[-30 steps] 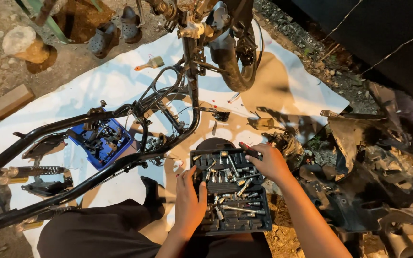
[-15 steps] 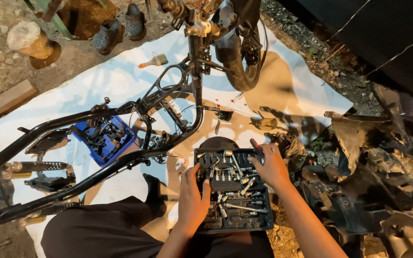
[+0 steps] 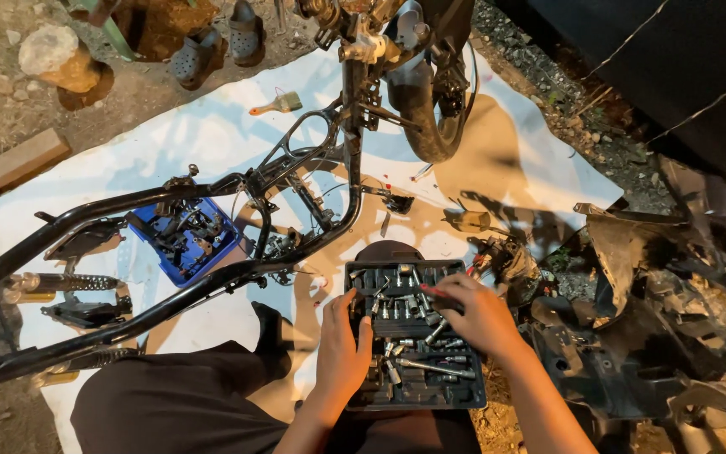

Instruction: The person sits on a white sheet on the ground and works on a motorcycle frame. They select various sockets from a black case and use a ratchet to tighten bolts on the motorcycle's front fork area.

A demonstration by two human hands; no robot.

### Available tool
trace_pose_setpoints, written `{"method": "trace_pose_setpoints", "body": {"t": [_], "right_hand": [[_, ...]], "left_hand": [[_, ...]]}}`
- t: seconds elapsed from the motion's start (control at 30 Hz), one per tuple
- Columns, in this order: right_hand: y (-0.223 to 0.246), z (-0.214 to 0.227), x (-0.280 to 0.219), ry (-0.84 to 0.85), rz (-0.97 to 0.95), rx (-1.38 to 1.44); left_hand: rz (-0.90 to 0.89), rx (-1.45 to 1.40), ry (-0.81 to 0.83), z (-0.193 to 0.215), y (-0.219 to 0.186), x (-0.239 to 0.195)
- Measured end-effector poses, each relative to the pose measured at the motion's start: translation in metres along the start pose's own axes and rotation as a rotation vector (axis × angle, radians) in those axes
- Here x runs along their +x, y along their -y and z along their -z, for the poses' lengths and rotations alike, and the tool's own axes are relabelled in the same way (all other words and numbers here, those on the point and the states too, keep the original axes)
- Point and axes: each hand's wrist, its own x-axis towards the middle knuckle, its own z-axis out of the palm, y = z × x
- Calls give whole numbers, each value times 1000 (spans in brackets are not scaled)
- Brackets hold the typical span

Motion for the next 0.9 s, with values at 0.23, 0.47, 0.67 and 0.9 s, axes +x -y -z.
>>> {"method": "trace_pose_setpoints", "body": {"t": [0.23,0.47,0.67,0.9], "right_hand": [[0,3,6,120,-23,-60],[-22,15,5,87,-170,157],[-39,14,6,115,-242,397],[-46,8,8,82,-247,517]], "left_hand": [[25,-22,-1,4,-6,1],[45,-3,28,5,-4,1],[66,7,66,6,-6,2],[42,-14,50,3,-2,1]]}}
